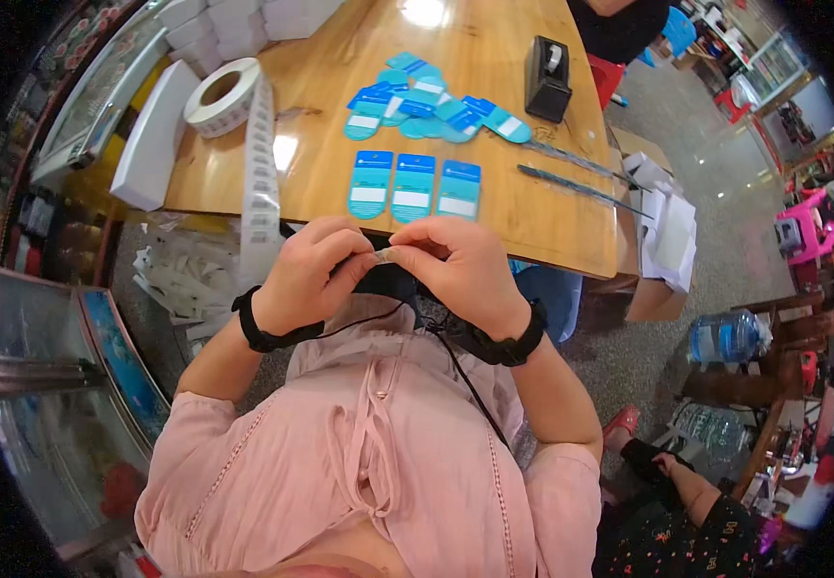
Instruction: Apply adhesive labels to product cards and then organize items into boxes for shipment.
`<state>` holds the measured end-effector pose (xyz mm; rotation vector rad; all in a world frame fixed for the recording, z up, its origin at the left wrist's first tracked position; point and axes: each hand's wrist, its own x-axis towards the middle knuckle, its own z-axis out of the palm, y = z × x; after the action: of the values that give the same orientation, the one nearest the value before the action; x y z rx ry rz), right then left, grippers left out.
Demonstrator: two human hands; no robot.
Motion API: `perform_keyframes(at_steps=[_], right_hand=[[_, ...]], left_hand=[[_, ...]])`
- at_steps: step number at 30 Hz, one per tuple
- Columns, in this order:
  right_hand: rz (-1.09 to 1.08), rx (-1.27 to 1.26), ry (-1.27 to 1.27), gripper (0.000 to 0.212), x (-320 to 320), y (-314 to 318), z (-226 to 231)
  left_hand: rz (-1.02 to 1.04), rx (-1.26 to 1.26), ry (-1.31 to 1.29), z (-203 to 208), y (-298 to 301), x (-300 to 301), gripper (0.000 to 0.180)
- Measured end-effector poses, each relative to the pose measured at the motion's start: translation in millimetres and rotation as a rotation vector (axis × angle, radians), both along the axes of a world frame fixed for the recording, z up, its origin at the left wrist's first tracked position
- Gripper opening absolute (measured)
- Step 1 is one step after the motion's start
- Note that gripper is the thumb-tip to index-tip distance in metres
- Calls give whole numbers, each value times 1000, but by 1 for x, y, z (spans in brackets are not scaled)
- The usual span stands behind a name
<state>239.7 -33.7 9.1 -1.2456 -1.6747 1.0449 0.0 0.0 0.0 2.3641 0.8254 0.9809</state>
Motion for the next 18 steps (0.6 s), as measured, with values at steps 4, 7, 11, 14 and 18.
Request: perform_keyframes(at_steps=[4, 7, 11, 14, 18], right_hand=[[-59, -112, 141, 18, 19, -1, -7], [-116, -143, 148, 19, 33, 4, -12], [-163, -158, 240, 19, 38, 5, -13], [-176, -186, 164, 19, 48, 6, -15], [-185, -170, 109, 16, 54, 2, -10]], left_hand=[[-65, 86, 14, -10, 13, 24, 13], [-98, 149, 10, -16, 23, 42, 14], [-111, 213, 6, -15, 29, 54, 16], [-119, 245, 0, -12, 33, 60, 17], [-136, 210, -12, -12, 35, 62, 17]])
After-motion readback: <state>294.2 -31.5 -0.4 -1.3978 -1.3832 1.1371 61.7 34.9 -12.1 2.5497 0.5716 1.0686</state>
